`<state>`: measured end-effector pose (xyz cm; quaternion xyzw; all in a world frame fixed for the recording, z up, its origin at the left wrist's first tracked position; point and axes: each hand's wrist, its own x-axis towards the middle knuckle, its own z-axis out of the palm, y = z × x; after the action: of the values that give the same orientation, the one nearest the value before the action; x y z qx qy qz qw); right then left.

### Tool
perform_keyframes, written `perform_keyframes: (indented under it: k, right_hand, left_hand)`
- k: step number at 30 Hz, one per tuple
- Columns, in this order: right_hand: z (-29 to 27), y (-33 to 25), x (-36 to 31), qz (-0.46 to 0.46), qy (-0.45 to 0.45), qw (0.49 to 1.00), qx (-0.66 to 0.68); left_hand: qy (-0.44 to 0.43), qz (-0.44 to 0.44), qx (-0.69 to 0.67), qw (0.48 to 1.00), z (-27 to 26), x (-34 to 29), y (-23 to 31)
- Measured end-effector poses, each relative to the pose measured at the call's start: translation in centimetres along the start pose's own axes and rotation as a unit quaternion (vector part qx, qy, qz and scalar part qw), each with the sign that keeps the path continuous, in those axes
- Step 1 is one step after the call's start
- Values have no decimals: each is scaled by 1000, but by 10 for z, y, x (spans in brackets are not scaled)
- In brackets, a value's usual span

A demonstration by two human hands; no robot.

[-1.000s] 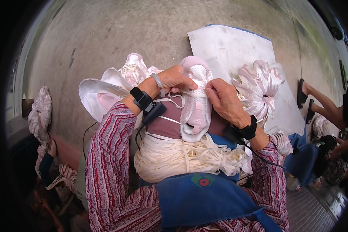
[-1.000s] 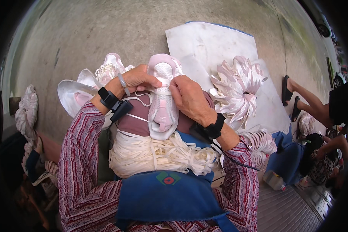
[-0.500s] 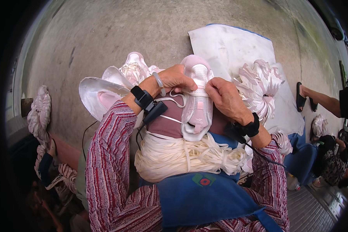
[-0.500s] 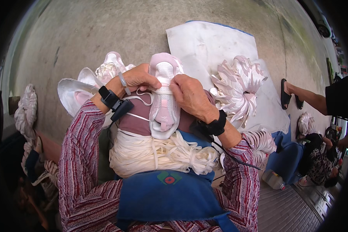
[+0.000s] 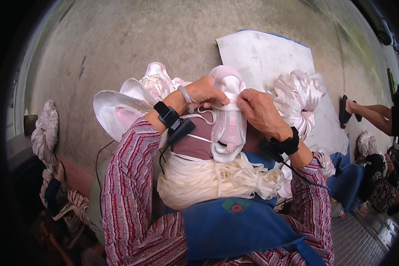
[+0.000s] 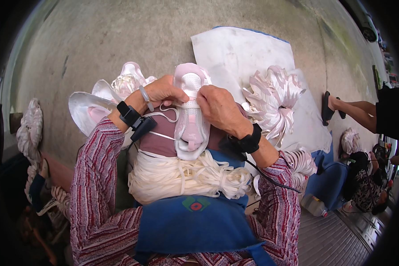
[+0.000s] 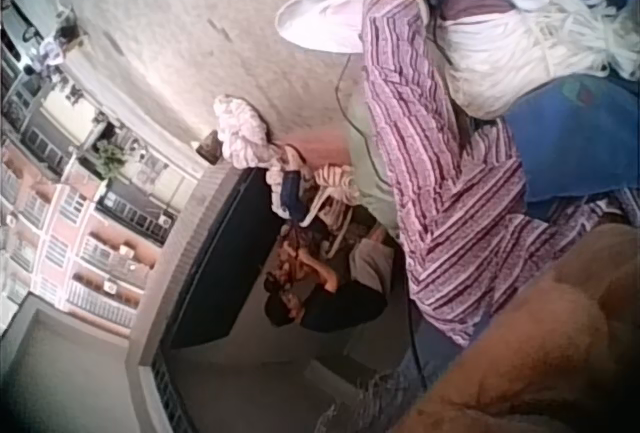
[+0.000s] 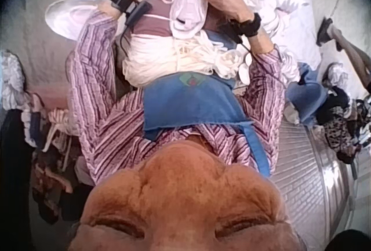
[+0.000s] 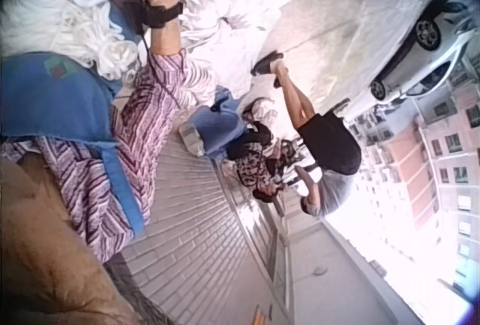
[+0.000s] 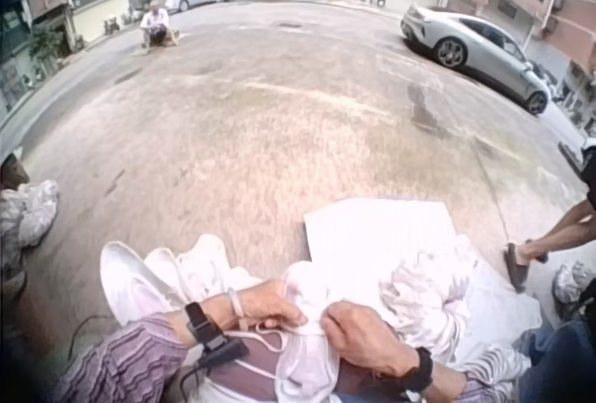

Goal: Lacing a pink and white sneaker while sitting on the ground.

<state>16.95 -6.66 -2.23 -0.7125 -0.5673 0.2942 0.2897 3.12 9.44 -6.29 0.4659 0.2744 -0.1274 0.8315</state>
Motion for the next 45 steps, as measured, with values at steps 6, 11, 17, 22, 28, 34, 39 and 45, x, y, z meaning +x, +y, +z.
perform_keyframes:
  k: [6,11,17,22,28,34,39,45]
  right_hand:
    - [-8,-8,9,-56,-59,996,-29]
    - [-20,-10,5,-41,-98,994,-11]
    - [-22,-6,13,-106,-135,985,-1]
    - [-13,1,11,-146,-97,982,-64]
    - [-6,8,5,3,-100,991,91]
    - [-4,17,3,90,-133,958,238]
    - [1,-7,-1,8,-116,968,221]
    - [-6,15,-11,78,-16,986,149]
  left_hand:
    - [6,-18,19,1000,-12,5,-16]
    - [15,-4,30,999,4,10,-16]
    - [-1,-14,2,1000,1,5,-21]
    - [-17,-28,35,999,-8,11,-17]
    - [2,-28,2,1000,-7,9,-11]
    - [29,-6,-33,999,-5,15,-21]
    - [32,-14,2,999,5,7,-28]
    - [2,-19,14,1000,2,8,-18]
